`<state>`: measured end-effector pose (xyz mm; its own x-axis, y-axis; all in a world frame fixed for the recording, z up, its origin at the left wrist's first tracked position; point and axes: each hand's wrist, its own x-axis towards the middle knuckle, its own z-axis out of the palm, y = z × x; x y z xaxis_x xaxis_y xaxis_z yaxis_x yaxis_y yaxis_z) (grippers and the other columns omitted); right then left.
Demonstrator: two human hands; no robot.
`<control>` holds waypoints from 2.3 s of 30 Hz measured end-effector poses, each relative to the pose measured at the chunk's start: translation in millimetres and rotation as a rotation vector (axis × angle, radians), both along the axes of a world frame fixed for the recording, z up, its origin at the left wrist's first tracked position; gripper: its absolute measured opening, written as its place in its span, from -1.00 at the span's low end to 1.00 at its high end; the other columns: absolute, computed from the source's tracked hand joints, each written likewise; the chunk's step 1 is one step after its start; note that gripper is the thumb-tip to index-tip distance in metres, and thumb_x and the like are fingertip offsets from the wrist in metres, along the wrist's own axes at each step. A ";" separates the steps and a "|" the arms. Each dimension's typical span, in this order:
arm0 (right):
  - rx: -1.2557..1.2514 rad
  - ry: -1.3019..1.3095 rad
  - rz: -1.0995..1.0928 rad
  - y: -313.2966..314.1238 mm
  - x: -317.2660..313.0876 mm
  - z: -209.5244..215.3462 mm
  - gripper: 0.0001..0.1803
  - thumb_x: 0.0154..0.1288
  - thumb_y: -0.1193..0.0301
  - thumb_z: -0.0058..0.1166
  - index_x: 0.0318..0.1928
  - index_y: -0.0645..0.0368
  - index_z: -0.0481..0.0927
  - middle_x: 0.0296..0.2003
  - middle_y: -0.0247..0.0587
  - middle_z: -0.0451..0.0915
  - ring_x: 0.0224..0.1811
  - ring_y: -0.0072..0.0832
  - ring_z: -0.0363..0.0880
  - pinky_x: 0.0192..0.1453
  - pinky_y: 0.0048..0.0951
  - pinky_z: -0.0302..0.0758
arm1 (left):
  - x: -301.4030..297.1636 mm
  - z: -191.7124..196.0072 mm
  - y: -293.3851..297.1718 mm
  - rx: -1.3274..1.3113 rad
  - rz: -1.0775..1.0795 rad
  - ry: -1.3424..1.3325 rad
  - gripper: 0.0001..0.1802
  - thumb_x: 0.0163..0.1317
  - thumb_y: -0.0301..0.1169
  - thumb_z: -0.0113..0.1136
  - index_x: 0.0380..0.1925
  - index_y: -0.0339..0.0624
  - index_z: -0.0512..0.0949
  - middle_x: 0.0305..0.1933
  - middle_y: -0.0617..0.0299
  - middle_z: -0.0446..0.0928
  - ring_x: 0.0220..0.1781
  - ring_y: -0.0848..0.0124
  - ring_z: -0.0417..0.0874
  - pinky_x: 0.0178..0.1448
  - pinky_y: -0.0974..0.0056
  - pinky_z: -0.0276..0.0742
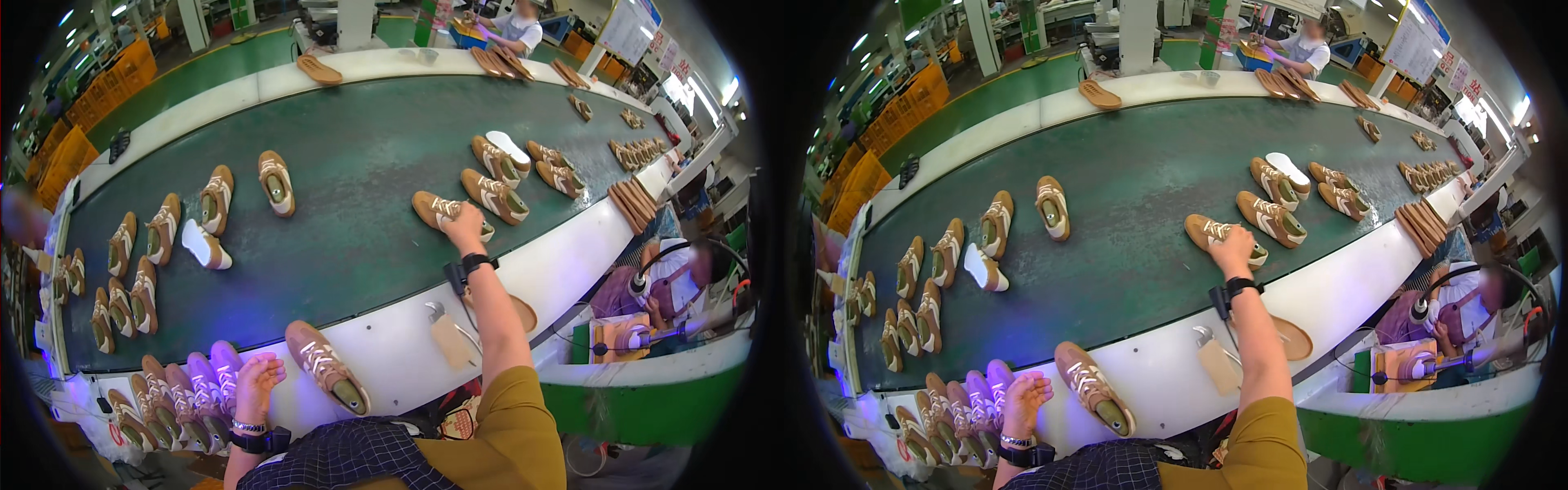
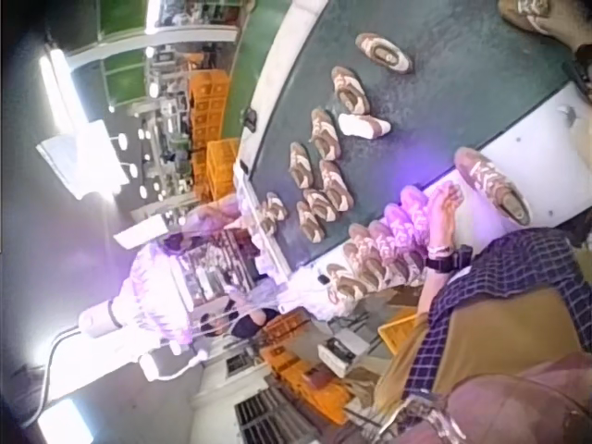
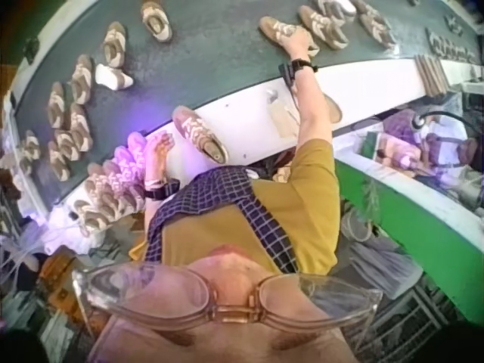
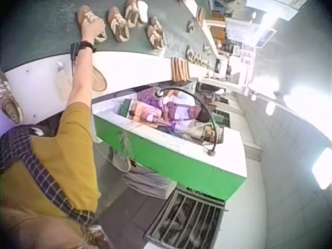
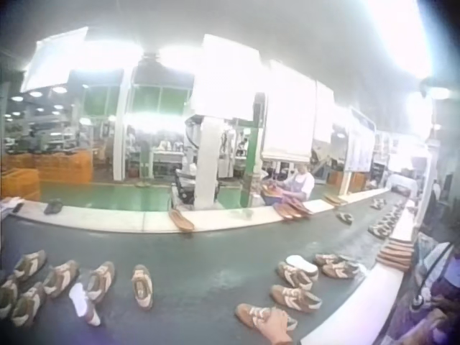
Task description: The person repeatedly picks up pairs of brown and white sneakers from a conveyor belt, holds them under a purple UV light, and inspects the soles and uppers. The person then places the shoes back onto the moving belt. This cycle is performed continuously for multiple pairs of shoes.
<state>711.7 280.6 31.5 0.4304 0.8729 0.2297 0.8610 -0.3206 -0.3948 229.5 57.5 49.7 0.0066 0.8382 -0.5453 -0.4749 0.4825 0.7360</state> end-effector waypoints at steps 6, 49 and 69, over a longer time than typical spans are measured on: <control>-0.379 0.098 0.009 0.8 50.9 -3.1 -0.33 -0.28 0.16 0.31 -0.07 0.17 0.48 -0.12 -0.03 0.57 0.02 -0.19 0.52 0.15 -0.22 0.34 | 36.2 12.5 25.8 0.027 -0.050 0.084 -0.77 0.23 -0.38 0.01 -0.19 -0.28 0.47 -0.30 0.10 0.55 -0.28 0.34 0.58 -0.12 0.26 0.53; -0.250 0.505 0.133 11.1 96.7 23.0 -0.45 -0.38 0.14 0.36 -0.39 0.34 0.63 -0.42 -0.02 0.64 -0.38 -0.31 0.63 -0.21 -0.37 0.52 | 35.7 -27.5 -30.3 -0.136 0.298 -0.188 -0.53 0.26 -0.10 -0.03 0.04 -0.20 0.41 0.00 0.12 0.52 0.03 0.20 0.52 0.18 0.10 0.39; 0.165 0.149 0.075 44.2 109.5 5.2 -0.59 -0.09 0.25 0.21 -0.30 0.34 0.51 -0.30 0.05 0.54 -0.22 -0.04 0.51 -0.11 -0.19 0.46 | 47.6 -31.8 -10.4 -0.117 0.326 -0.096 -0.46 0.23 -0.01 -0.05 0.03 -0.19 0.44 -0.03 0.12 0.53 0.00 0.19 0.54 0.13 0.10 0.44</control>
<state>821.2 324.8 36.7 0.4059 0.8596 0.3104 0.8083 -0.1791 -0.5609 277.2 47.0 18.0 -0.1955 0.7366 -0.6475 -0.6819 0.3725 0.6295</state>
